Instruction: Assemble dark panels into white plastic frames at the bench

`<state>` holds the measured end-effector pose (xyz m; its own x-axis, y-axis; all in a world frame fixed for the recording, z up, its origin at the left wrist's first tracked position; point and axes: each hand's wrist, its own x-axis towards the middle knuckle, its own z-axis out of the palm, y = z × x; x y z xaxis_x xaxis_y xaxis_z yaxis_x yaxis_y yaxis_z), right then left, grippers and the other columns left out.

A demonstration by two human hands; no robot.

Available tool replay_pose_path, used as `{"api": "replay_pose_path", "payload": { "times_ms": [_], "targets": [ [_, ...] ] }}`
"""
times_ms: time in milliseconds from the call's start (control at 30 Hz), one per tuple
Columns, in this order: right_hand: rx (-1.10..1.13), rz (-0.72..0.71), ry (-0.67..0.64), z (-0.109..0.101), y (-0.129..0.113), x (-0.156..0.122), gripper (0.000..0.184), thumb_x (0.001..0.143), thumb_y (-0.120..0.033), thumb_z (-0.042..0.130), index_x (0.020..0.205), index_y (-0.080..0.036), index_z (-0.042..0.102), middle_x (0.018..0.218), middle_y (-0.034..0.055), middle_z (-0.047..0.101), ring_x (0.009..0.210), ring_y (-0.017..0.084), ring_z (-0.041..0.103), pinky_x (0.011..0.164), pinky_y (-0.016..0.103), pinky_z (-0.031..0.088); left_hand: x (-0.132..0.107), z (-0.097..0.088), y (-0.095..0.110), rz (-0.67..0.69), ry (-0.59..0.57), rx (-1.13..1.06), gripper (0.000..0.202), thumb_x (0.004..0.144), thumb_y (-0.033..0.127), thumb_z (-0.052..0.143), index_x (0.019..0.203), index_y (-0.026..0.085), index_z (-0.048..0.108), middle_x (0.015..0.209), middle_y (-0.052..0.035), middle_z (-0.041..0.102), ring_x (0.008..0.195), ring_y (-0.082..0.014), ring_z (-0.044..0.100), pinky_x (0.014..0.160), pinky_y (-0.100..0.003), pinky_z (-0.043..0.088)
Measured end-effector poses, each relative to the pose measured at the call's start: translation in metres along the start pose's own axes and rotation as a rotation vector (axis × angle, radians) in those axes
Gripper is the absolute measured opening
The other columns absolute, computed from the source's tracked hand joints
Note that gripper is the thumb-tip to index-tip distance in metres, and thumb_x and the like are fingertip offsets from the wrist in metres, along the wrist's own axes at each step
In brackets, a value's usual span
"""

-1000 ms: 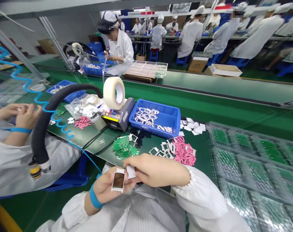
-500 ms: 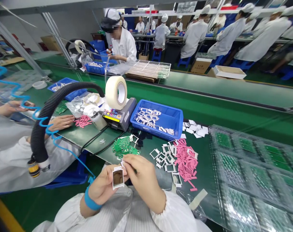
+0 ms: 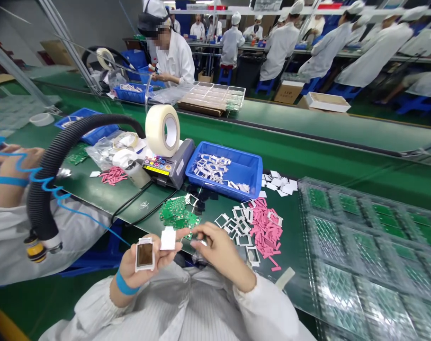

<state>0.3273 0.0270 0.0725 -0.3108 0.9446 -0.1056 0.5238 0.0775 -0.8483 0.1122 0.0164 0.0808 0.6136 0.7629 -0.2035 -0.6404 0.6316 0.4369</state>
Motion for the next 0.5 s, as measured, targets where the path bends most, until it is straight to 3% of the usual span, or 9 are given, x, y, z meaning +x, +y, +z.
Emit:
{"api": "replay_pose_path", "payload": {
  "times_ms": [67,133,233,300,400,500],
  "targets": [
    [0.351,-0.064,-0.069,-0.003,-0.014,0.003,0.036,0.084,-0.045,0.053,0.114,-0.025,0.06,0.108,0.0067,0.063,0.095,0.018,0.06,0.082,0.034,0.048,0.002,0.009,-0.003,-0.023,-0.021,0.004,0.039,0.055,0.048,0.078,0.07,0.013,0.069,0.113,-0.0149,0.065,0.104,-0.0304,0.062,0.097,-0.041,0.04],
    [0.699,-0.074,-0.191,-0.001,-0.028,0.006,0.044,0.079,-0.053,0.058,0.113,-0.025,0.062,0.113,0.0072,0.063,0.101,0.019,0.06,0.088,0.036,0.046,0.005,0.016,-0.006,-0.036,-0.05,-0.003,0.04,0.054,0.049,0.078,0.069,0.013,0.069,0.098,-0.0132,0.07,0.102,-0.0312,0.062,0.095,-0.042,0.041],
    [0.968,-0.009,-0.321,0.007,-0.042,0.013,0.043,0.071,-0.053,0.068,0.099,-0.022,0.068,0.107,0.0071,0.066,0.095,0.019,0.063,0.086,0.035,0.048,0.006,0.019,-0.009,-0.033,-0.087,-0.044,0.037,0.057,0.047,0.077,0.073,0.014,0.07,0.09,-0.0098,0.072,0.1,-0.0295,0.063,0.095,-0.04,0.04],
    [1.056,0.01,-0.297,0.01,-0.047,0.015,0.04,0.069,-0.052,0.069,0.095,-0.021,0.067,0.105,0.0066,0.066,0.091,0.019,0.064,0.083,0.033,0.05,0.005,0.017,-0.01,-0.024,-0.087,-0.069,0.036,0.061,0.046,0.075,0.08,0.015,0.07,0.094,-0.0088,0.072,0.103,-0.03,0.062,0.097,-0.043,0.038],
    [0.953,-0.021,-0.1,0.0,-0.054,0.011,0.038,0.074,-0.051,0.066,0.099,-0.024,0.064,0.092,0.005,0.068,0.082,0.018,0.066,0.076,0.033,0.053,0.003,0.015,-0.011,0.011,-0.059,-0.069,0.035,0.067,0.041,0.073,0.094,0.019,0.067,0.103,-0.0079,0.069,0.109,-0.0332,0.058,0.096,-0.053,0.038],
    [0.459,-0.191,0.146,-0.015,-0.066,0.0,0.028,0.087,-0.041,0.053,0.11,-0.028,0.062,0.097,0.0055,0.067,0.088,0.019,0.065,0.078,0.034,0.053,0.005,0.018,-0.014,0.116,0.019,-0.003,0.036,0.068,0.036,0.073,0.101,0.022,0.066,0.102,-0.0058,0.069,0.104,-0.0279,0.06,0.095,-0.051,0.04]
  ]
}}
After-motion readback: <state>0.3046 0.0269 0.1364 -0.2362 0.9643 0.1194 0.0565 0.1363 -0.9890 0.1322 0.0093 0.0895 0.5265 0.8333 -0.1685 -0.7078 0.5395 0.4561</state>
